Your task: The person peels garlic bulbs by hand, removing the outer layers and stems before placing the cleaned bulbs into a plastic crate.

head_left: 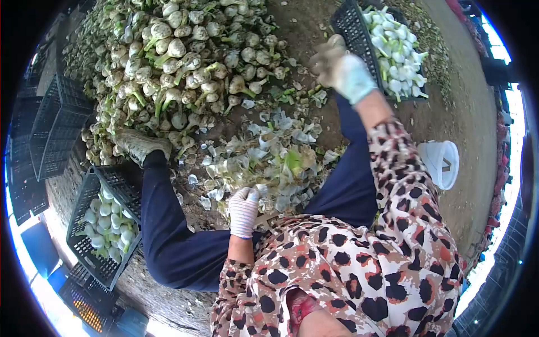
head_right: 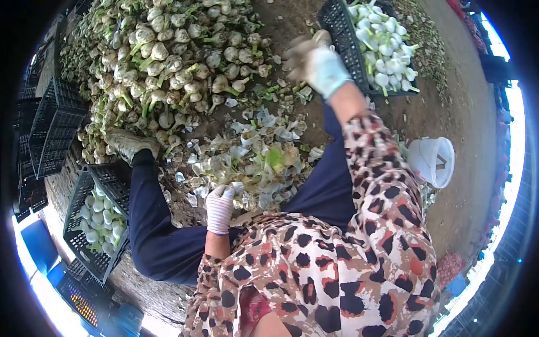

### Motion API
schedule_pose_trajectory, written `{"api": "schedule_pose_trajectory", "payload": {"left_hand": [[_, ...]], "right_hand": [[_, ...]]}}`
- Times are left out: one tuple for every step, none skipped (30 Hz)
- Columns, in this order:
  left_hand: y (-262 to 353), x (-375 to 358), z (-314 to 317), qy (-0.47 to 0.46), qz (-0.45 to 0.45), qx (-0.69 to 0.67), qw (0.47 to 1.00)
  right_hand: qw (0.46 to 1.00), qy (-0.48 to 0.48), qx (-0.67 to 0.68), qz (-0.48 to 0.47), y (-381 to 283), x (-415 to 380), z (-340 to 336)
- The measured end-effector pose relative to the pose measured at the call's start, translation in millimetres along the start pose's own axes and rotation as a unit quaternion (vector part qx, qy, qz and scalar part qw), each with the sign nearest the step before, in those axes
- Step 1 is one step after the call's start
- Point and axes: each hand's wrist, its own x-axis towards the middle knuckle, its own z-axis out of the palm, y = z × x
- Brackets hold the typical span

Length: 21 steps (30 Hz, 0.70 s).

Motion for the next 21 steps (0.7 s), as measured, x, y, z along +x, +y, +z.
{"api": "schedule_pose_trajectory", "payload": {"left_hand": [[9, -2, 4, -0.004, -0.032, -0.077, 0.996], [3, 1, 1, 0.0, -0.023, -0.002, 1.0], [-4, -1, 2, 0.002, -0.024, -0.037, 0.999], [6, -1, 1, -0.006, -0.012, -0.038, 0.999], [14, 0, 0, -0.011, 0.0, -0.04, 0.999], [14, 2, -1, -0.007, -0.018, -0.026, 0.999], [32, -1, -1, -0.022, -0.046, -0.057, 0.997], [32, 3, -1, -0.016, -0.054, -0.083, 0.995], [32, 4, -2, -0.01, -0.061, -0.111, 0.992], [33, 6, -5, -0.014, -0.061, -0.085, 0.994], [35, 7, -7, -0.007, -0.067, -0.088, 0.994], [43, 10, -6, 0.01, -0.076, -0.083, 0.994], [47, 11, -4, 0.025, -0.083, -0.081, 0.993], [35, 9, 0, 0.057, -0.029, -0.04, 0.997], [45, 8, -2, 0.052, -0.013, -0.06, 0.997], [38, 9, -3, 0.065, 0.045, -0.002, 0.997], [31, 10, -2, 0.078, 0.104, 0.057, 0.99], [49, 7, -1, 0.07, 0.113, 0.01, 0.991], [67, 3, -1, 0.06, 0.123, -0.035, 0.99], [62, 0, -3, 0.046, 0.168, 0.008, 0.985], [55, -4, -4, 0.048, 0.22, 0.049, 0.973]], "right_hand": [[0.989, -0.048, -0.133, 0.051, 17, 12, 22], [0.905, -0.061, -0.421, -0.017, 32, 19, 54], [0.753, -0.06, -0.641, -0.137, 74, 40, 56], [0.709, -0.083, -0.696, -0.073, 98, 64, 62], [0.69, -0.094, -0.718, 0.004, 114, 83, 71], [0.673, -0.086, -0.734, -0.002, 134, 100, 71], [0.657, -0.077, -0.75, -0.008, 150, 110, 73], [0.661, -0.081, -0.746, 0.014, 166, 124, 68], [0.674, -0.066, -0.735, 0.036, 186, 139, 61], [0.677, -0.044, -0.733, 0.035, 183, 137, 65], [0.678, -0.022, -0.733, 0.037, 178, 130, 67], [0.675, -0.013, -0.738, 0.008, 183, 124, 65], [0.669, -0.02, -0.743, 0.01, 170, 106, 75], [0.674, -0.055, -0.736, -0.001, 154, 78, 82], [0.68, -0.088, -0.728, -0.015, 141, 51, 94], [0.687, -0.114, -0.717, -0.008, 138, 29, 101], [0.756, -0.149, -0.637, -0.013, 127, -5, 107], [0.797, -0.194, -0.571, 0.001, 121, -33, 112], [0.812, -0.231, -0.535, -0.037, 112, -64, 120], [0.824, -0.27, -0.498, -0.024, 102, -91, 127], [0.833, -0.307, -0.46, -0.013, 94, -113, 133]]}}
